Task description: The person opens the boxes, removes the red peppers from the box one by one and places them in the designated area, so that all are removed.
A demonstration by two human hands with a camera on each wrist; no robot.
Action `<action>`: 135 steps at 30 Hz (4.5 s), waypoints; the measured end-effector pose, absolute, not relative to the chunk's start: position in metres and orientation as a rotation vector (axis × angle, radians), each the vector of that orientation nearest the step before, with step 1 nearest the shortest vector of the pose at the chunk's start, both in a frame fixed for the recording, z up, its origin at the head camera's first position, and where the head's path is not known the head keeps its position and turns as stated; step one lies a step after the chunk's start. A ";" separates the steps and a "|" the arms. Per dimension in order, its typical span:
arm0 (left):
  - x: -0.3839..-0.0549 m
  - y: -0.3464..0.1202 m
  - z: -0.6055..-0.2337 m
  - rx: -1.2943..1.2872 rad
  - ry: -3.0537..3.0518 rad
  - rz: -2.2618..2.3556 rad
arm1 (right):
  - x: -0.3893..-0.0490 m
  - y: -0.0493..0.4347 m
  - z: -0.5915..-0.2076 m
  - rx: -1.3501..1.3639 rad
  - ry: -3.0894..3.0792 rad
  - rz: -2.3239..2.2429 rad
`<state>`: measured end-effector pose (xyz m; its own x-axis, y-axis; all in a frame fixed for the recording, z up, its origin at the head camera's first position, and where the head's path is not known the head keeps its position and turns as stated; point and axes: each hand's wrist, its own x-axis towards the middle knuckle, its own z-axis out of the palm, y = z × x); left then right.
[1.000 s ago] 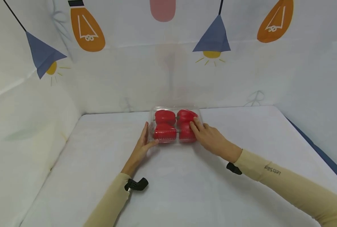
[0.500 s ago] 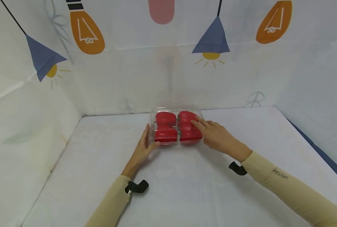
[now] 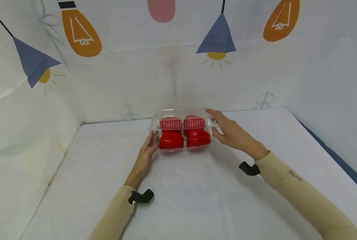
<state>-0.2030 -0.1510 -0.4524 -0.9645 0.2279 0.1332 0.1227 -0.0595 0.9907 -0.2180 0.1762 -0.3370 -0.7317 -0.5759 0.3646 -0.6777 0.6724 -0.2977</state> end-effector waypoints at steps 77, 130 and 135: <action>-0.190 -0.152 -0.425 0.295 2.292 2.059 | -0.277 0.186 -0.375 0.499 -2.715 1.576; -0.198 -0.163 -0.445 0.484 2.110 2.169 | -0.223 0.166 -0.365 1.120 -2.962 0.819; -0.199 -0.162 -0.447 0.511 2.103 2.206 | -0.223 0.166 -0.366 1.126 -2.948 0.802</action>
<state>-0.1989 -0.1617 -0.4469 -0.9440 0.2617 0.2011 0.1884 -0.0733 0.9794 -0.2225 0.1660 -0.3662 -0.7552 -0.6521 0.0664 -0.5958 0.6407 -0.4843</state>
